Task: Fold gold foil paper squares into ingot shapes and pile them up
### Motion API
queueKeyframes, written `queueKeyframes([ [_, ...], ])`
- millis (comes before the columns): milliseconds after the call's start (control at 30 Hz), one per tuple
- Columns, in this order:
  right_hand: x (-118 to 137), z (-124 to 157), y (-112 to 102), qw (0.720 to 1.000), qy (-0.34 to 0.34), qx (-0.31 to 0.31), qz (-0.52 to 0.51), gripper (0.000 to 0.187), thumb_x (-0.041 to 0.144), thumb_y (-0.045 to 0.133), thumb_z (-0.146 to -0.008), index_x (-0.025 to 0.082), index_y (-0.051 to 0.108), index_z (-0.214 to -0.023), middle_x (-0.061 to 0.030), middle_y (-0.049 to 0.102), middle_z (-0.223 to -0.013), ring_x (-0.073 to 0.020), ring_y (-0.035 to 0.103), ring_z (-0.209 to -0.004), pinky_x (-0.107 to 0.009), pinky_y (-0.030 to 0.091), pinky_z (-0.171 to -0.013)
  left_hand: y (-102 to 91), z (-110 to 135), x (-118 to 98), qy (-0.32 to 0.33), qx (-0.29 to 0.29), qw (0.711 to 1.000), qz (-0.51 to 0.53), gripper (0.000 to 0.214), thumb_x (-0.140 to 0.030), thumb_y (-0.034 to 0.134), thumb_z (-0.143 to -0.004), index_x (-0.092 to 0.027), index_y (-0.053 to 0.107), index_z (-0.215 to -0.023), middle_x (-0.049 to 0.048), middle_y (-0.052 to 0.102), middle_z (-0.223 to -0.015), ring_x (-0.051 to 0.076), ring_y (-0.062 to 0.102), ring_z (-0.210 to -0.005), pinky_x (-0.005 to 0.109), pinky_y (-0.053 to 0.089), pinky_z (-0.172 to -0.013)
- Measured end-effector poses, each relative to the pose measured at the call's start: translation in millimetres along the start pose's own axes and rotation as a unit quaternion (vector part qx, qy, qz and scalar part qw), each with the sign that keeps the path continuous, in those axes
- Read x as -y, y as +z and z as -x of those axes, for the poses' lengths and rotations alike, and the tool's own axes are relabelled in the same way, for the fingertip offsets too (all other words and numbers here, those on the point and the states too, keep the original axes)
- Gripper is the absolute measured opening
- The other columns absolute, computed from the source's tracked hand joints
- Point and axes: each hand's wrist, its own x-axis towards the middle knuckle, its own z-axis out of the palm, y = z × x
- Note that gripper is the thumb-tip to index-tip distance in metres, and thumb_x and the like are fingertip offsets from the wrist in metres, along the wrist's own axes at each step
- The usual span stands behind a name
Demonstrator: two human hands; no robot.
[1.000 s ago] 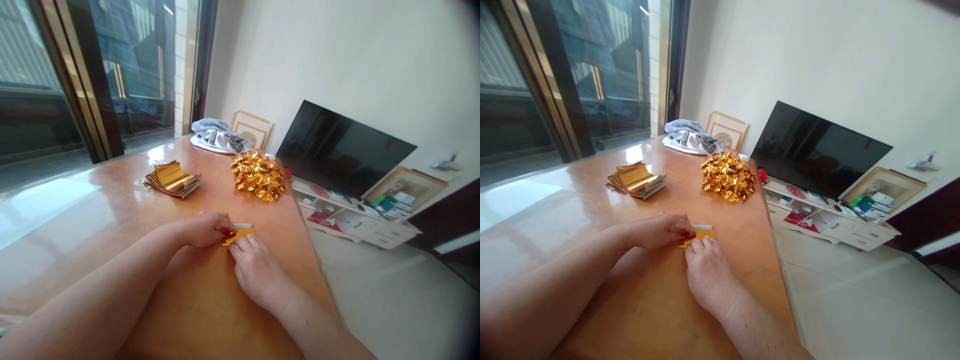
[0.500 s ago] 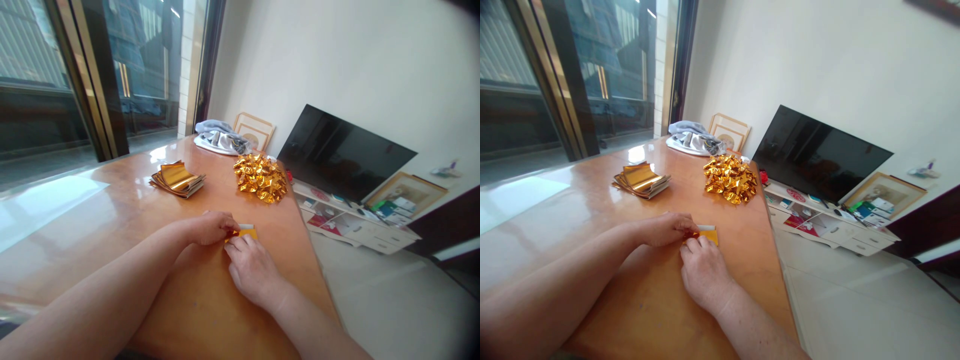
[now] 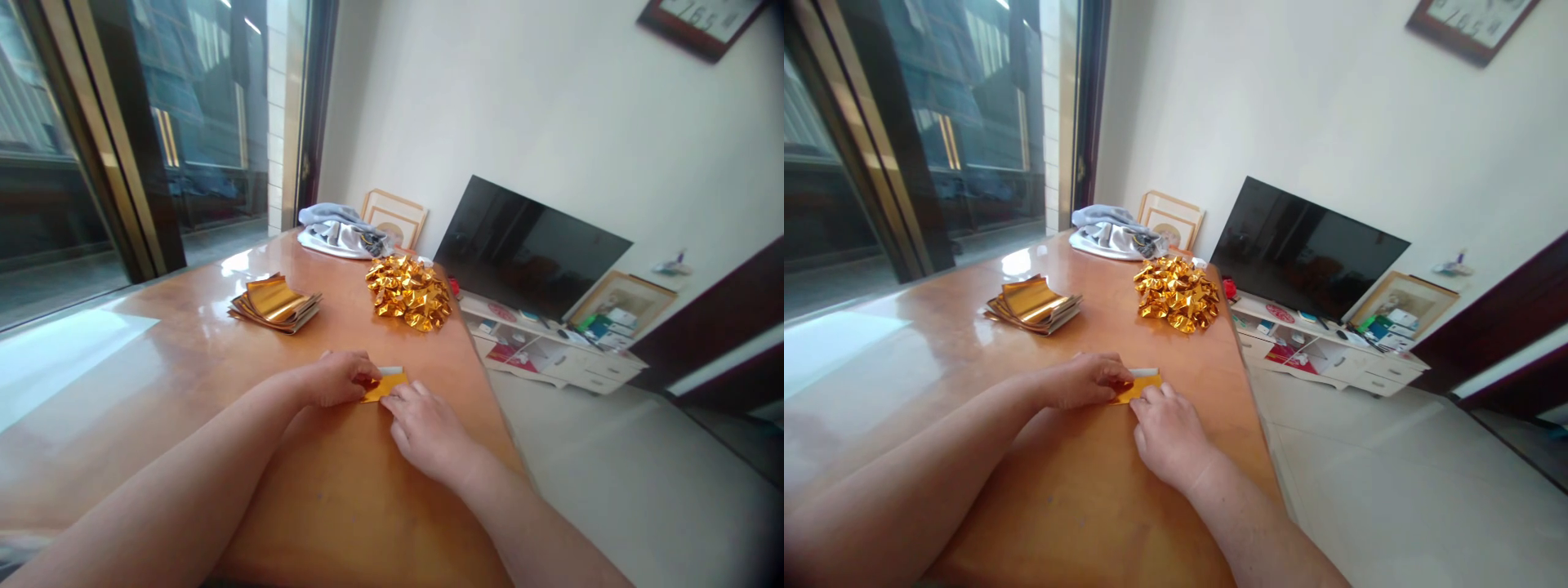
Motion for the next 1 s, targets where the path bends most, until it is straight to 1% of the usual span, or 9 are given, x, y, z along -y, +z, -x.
queueKeyframes([
  [167,-8,-2,-6,1.0,-0.02,0.002,0.012,0.032,0.017,0.048,-0.091,0.021,0.071,-0.113,-0.0093,0.067,-0.113,-0.0255,0.053,-0.108,-0.038,0.041,-0.099,1.4,0,3,0.008,-0.01,1.0,0.027,0.033,-0.019,0.06,-0.077,-0.03,0.072,-0.105,-0.0008,0.067,-0.104,0.018,0.062,-0.09,0.024,0.045,-0.081],
  [300,-15,-7,-11,0.999,-0.043,0.012,0.008,0.032,0.016,0.049,-0.089,0.023,0.073,-0.109,-0.008,0.068,-0.109,-0.0244,0.054,-0.105,-0.037,0.042,-0.095,2.2,1,3,0.008,-0.014,0.999,0.027,0.031,-0.018,0.06,-0.076,-0.028,0.073,-0.102,-0.0002,0.067,-0.103,0.018,0.063,-0.092,0.024,0.045,-0.081],
  [400,-20,-9,-12,0.998,-0.054,0.013,-0.002,0.034,0.016,0.049,-0.089,0.024,0.073,-0.111,-0.0074,0.069,-0.105,-0.0237,0.056,-0.102,-0.035,0.043,-0.092,3.0,1,5,0.003,-0.015,0.999,0.03,0.03,-0.019,0.059,-0.077,-0.029,0.073,-0.102,-0.0001,0.067,-0.104,0.018,0.063,-0.092,0.025,0.044,-0.08],
  [467,-24,-7,-10,0.998,-0.057,0.005,-0.015,0.034,0.016,0.049,-0.09,0.024,0.073,-0.113,-0.0072,0.069,-0.106,-0.0232,0.056,-0.103,-0.035,0.042,-0.093,3.6,0,6,-0.002,-0.015,0.999,0.03,0.03,-0.02,0.059,-0.077,-0.029,0.073,-0.102,-0.0004,0.067,-0.106,0.018,0.063,-0.093,0.025,0.044,-0.08],
  [567,-31,-1,-4,0.999,-0.042,-0.01,-0.03,0.034,0.016,0.049,-0.091,0.024,0.073,-0.114,-0.0071,0.069,-0.108,-0.0228,0.056,-0.105,-0.034,0.042,-0.094,3.5,0,6,-0.006,-0.015,1.0,0.024,0.028,-0.021,0.059,-0.077,-0.029,0.073,-0.1,-0.0011,0.067,-0.107,0.019,0.063,-0.093,0.026,0.043,-0.081],
  [700,-45,8,1,0.999,0.006,-0.018,-0.029,0.033,0.016,0.05,-0.09,0.026,0.074,-0.112,-0.0067,0.069,-0.104,-0.0229,0.056,-0.103,-0.033,0.042,-0.092,0.2,0,1,0.0,-0.01,1.0,0.012,0.024,-0.02,0.057,-0.076,-0.029,0.073,-0.093,-0.0015,0.067,-0.101,0.018,0.062,-0.087,0.027,0.042,-0.077],
  [833,-58,9,-2,0.999,0.048,-0.01,-0.012,0.024,0.018,0.052,-0.089,0.023,0.075,-0.092,-0.0073,0.069,-0.095,-0.0229,0.059,-0.096,-0.032,0.042,-0.086,-2.7,1,-2,-0.003,-0.005,1.0,0.012,0.024,-0.018,0.056,-0.073,-0.028,0.072,-0.089,-0.001,0.067,-0.099,0.019,0.061,-0.086,0.028,0.041,-0.077],
  [900,-59,5,-7,0.998,0.053,-0.016,-0.025,0.022,0.017,0.052,-0.089,0.022,0.074,-0.085,-0.0067,0.069,-0.09,-0.0215,0.06,-0.093,-0.03,0.042,-0.082,-1.9,1,0,-0.003,-0.006,1.0,0.021,0.025,-0.018,0.056,-0.073,-0.027,0.072,-0.09,-0.0008,0.067,-0.1,0.019,0.061,-0.087,0.028,0.041,-0.077],
  [1000,-50,-8,-13,0.995,0.038,-0.045,-0.077,0.024,0.015,0.051,-0.09,0.021,0.073,-0.086,-0.0051,0.069,-0.089,-0.0188,0.062,-0.089,-0.027,0.041,-0.079,0.8,0,3,-0.005,-0.013,0.999,0.036,0.029,-0.018,0.057,-0.073,-0.028,0.073,-0.094,-0.0007,0.067,-0.1,0.019,0.062,-0.088,0.028,0.042,-0.078],
])
